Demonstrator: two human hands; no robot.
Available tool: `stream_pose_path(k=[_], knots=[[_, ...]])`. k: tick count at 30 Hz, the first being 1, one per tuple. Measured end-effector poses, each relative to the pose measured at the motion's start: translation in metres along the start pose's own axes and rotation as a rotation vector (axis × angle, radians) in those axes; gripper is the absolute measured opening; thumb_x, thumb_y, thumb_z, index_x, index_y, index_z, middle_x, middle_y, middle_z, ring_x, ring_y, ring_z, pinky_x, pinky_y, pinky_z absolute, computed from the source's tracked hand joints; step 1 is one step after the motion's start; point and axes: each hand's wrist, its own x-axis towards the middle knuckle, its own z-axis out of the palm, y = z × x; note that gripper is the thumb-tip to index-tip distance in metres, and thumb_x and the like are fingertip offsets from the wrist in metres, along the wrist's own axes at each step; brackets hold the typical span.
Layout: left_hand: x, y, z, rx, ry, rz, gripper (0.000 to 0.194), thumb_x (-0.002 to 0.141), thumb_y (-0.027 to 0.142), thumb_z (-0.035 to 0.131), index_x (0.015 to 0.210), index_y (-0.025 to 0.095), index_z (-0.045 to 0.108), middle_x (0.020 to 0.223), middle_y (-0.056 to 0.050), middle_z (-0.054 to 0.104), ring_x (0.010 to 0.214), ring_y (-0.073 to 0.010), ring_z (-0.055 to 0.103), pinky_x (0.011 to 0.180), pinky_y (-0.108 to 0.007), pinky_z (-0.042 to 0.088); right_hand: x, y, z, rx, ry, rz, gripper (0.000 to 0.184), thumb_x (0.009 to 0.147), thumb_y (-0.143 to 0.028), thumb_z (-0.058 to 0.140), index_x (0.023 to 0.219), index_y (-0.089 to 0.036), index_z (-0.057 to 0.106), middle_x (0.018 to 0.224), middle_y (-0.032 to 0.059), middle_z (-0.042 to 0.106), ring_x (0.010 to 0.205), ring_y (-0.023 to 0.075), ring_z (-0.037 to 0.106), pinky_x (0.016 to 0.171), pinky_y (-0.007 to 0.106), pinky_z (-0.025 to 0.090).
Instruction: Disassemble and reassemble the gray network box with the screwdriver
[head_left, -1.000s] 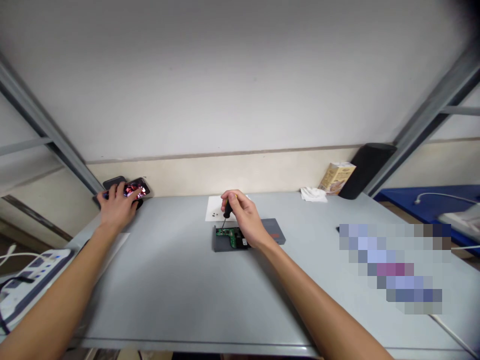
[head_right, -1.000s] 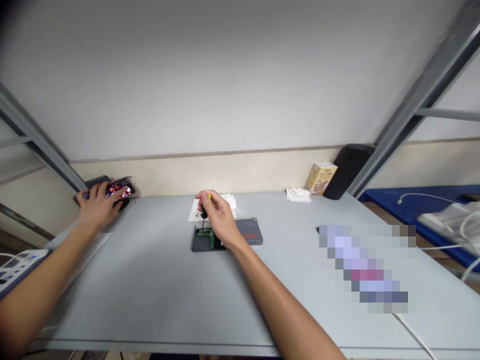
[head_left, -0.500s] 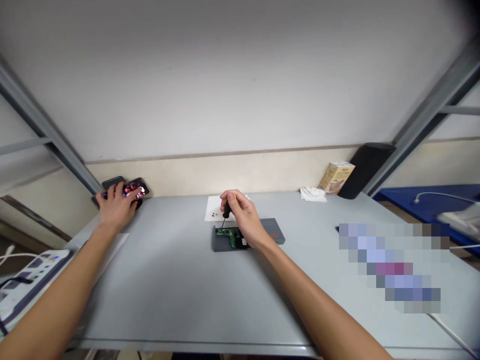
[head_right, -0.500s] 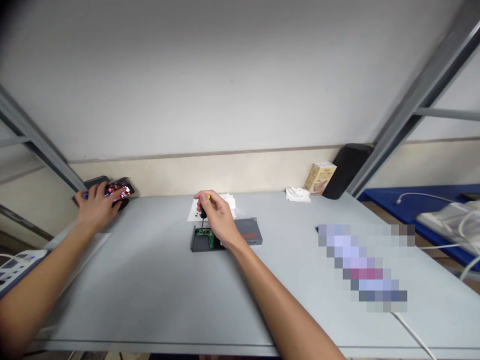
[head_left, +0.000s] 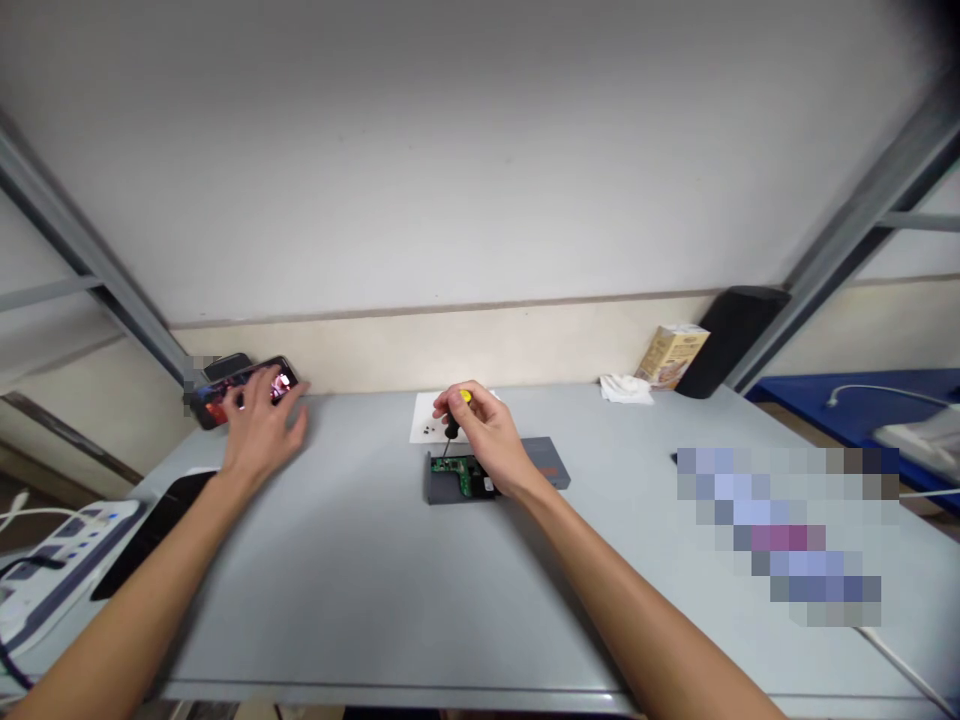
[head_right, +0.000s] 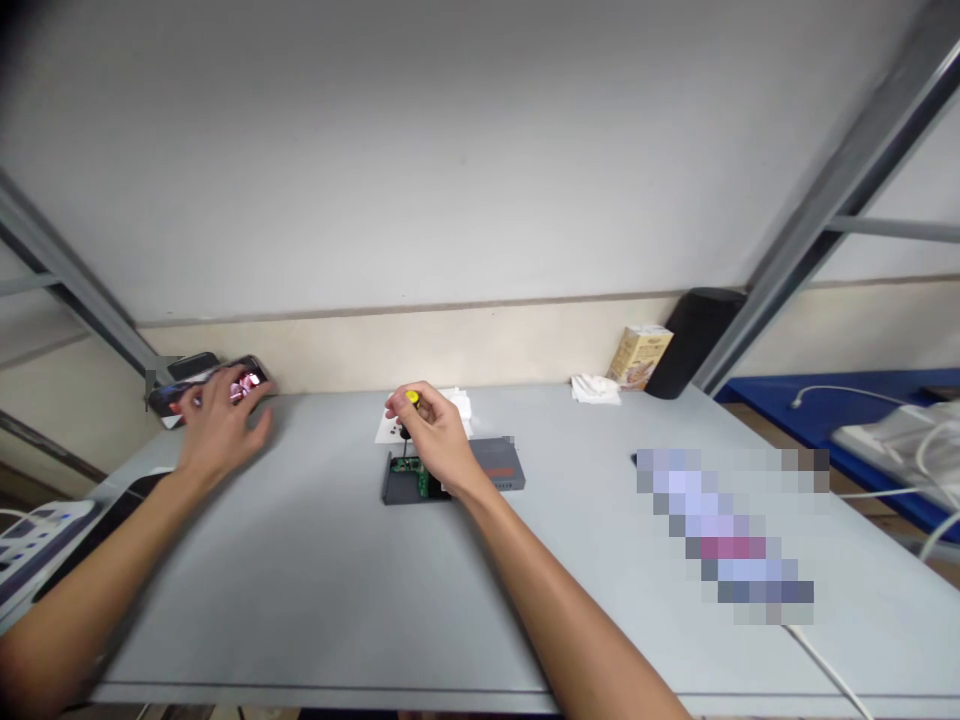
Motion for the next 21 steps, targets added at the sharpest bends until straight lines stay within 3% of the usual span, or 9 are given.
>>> stream_pose_path(k=[3,5,7,9,11,13,17,21], knots=[[-0.004,0.052,-0.006,-0.243,-0.082,0.136,0.040,0.100,0.036,0.047,0.127,0.022,0.072,0.146,-0.017,0.059,0.134,-0.0357,0.055,0.118,-0.057,0.031,0.000,0.000,0.000,0.046,-0.015,0.027,0.042,0.086,-0.063,0.073,0.087,-0.025,0.056,0.083,0.0015,0.070,0.081,0.0170,0.064,0.080,0.032,0.049],[-0.007,0.090,-0.006,-0.477,-0.173,0.186,0.034,0.100,0.036,0.047,0.115,0.024,0.075,0.120,-0.012,0.073,0.114,-0.0287,0.067,0.110,-0.048,0.043,0.001,0.003,0.000,0.037,-0.014,0.023,0.044,0.086,-0.065,0.072,0.090,-0.025,0.054,0.069,-0.0030,0.062,0.071,0.0159,0.059,0.074,0.031,0.046],[-0.009,0.124,0.000,-0.706,-0.263,0.152,0.030,0.099,0.035,0.049,0.105,0.024,0.076,0.109,-0.010,0.076,0.099,-0.0246,0.070,0.093,-0.039,0.052,0.001,0.005,-0.001,0.030,-0.011,0.001,0.044,0.091,-0.069,0.063,0.099,-0.026,0.059,0.066,-0.0053,0.053,0.066,0.0151,0.053,0.070,0.030,0.044],[-0.013,0.148,0.009,-0.801,-0.322,0.071,0.024,0.094,0.030,0.051,0.092,0.024,0.074,0.096,-0.006,0.076,0.084,-0.0225,0.068,0.077,-0.036,0.053,0.001,0.006,-0.003,0.082,-0.020,0.003,0.048,0.097,-0.070,0.051,0.113,-0.026,0.064,0.073,-0.0037,0.052,0.069,0.0153,0.053,0.072,0.031,0.044],[-0.017,0.160,0.019,-0.860,-0.380,0.000,0.021,0.090,0.026,0.052,0.085,0.025,0.072,0.077,-0.003,0.071,0.068,-0.0204,0.063,0.067,-0.034,0.050,0.001,0.006,-0.004,0.143,-0.043,0.026,0.048,0.099,-0.067,0.049,0.116,-0.026,0.067,0.081,-0.0011,0.056,0.077,0.0159,0.057,0.076,0.031,0.046],[-0.022,0.163,0.026,-0.924,-0.370,-0.065,0.020,0.089,0.026,0.052,0.084,0.025,0.071,0.070,-0.001,0.067,0.062,-0.0192,0.059,0.064,-0.034,0.048,0.001,0.005,-0.005,0.147,-0.070,0.049,0.040,0.096,-0.062,0.059,0.104,-0.024,0.070,0.087,0.0011,0.062,0.085,0.0167,0.060,0.082,0.031,0.047],[-0.030,0.161,0.025,-0.998,-0.284,-0.017,0.018,0.095,0.032,0.055,0.096,0.028,0.072,0.089,-0.004,0.071,0.072,-0.0199,0.062,0.070,-0.036,0.051,0.002,0.005,-0.004,0.188,-0.067,0.080,0.037,0.085,-0.057,0.077,0.091,-0.025,0.060,0.089,0.0006,0.068,0.086,0.0166,0.064,0.085,0.032,0.048],[-0.039,0.171,0.017,-0.951,-0.304,0.108,0.020,0.099,0.036,0.057,0.109,0.029,0.072,0.105,-0.008,0.070,0.088,-0.0228,0.065,0.081,-0.039,0.055,0.003,0.006,-0.002,0.197,-0.003,0.081,0.043,0.086,-0.065,0.072,0.092,-0.027,0.054,0.068,-0.0061,0.051,0.067,0.0143,0.052,0.070,0.029,0.041]])
